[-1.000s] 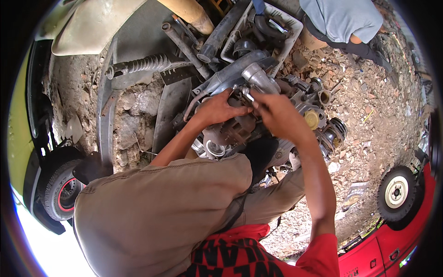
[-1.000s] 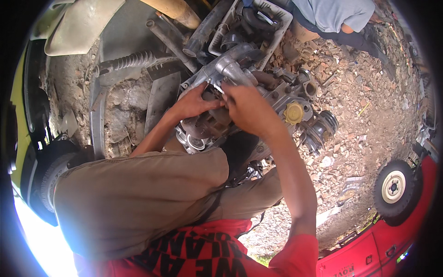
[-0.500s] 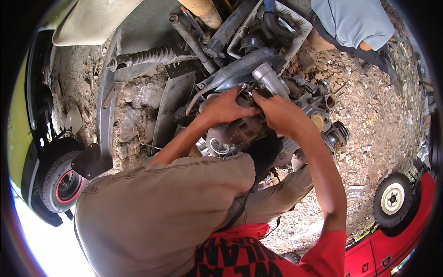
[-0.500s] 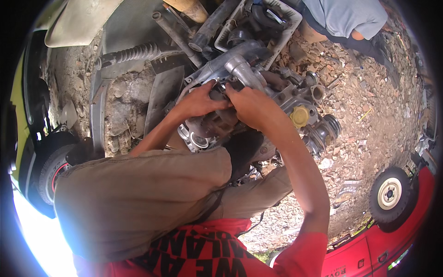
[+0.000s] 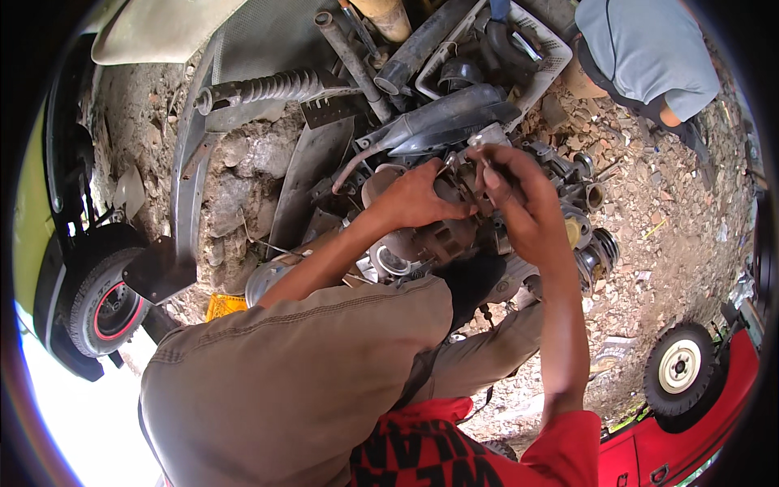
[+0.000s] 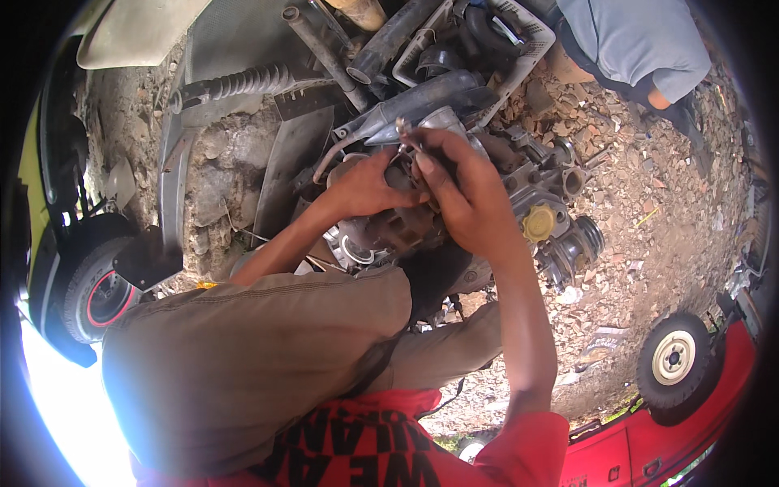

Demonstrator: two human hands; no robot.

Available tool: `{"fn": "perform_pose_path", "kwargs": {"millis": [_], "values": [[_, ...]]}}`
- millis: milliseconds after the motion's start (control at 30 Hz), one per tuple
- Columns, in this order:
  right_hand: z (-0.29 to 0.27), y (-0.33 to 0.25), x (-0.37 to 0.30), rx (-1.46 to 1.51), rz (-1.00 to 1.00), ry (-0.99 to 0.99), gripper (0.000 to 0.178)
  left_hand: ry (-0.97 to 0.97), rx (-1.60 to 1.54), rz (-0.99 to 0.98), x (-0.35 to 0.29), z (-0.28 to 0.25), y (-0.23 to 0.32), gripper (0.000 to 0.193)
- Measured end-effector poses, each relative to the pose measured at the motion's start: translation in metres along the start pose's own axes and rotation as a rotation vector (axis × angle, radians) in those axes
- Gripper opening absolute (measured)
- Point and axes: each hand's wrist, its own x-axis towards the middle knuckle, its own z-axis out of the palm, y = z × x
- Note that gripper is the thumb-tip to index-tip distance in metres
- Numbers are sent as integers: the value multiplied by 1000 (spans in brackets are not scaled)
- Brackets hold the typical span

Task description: The person uses a wrench to tighten bolts on a vehicle engine while crouching in an outdoor yard. They repeatedly adjust the wrench and reposition their hands to access different fasteners on the engine block.

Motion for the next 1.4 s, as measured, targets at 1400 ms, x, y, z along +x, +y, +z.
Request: {"fn": "perform_pose_path", "kwargs": {"millis": [1400], "values": [[42, 37, -1, 165, -497, 6, 57, -23, 1, -71, 5, -6, 5, 93]]}}
